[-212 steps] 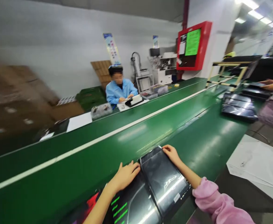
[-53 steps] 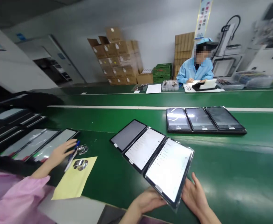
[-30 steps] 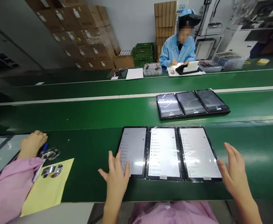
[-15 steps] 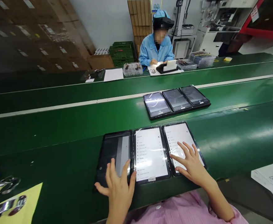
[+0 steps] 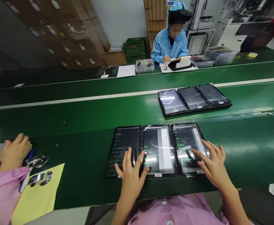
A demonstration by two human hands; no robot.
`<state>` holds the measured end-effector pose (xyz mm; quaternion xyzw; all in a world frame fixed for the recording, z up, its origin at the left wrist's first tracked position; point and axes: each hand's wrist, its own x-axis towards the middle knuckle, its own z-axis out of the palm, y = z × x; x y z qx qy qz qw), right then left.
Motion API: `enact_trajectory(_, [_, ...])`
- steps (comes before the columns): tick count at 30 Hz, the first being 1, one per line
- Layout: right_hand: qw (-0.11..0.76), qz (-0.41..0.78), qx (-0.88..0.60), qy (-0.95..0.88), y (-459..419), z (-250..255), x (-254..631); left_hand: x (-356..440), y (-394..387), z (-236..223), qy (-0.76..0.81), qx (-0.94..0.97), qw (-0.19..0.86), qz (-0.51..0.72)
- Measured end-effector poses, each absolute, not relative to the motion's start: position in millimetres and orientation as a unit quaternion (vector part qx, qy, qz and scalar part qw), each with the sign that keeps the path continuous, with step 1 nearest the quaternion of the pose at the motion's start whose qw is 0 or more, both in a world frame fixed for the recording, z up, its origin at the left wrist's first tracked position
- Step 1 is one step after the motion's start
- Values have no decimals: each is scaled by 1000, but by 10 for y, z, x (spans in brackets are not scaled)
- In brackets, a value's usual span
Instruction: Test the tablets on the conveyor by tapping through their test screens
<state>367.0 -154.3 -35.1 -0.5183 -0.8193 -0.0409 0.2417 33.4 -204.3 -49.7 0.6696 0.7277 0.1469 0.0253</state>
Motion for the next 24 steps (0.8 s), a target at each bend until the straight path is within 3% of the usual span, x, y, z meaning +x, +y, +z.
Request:
enact_trajectory(7, [241,-1,-471,-849,-1493,-371,3461,-107,-1958,-422,837,514,-60,180])
enact_trajectory(17, [202,64,-327,-921,-1524,-402,2435,-182,-2067,-503,849,494,-52,181])
enact_trajectory(24, [171,74,-334,-924,-1540,-368,2397,-182,-2050,-471,841,510,-26,178])
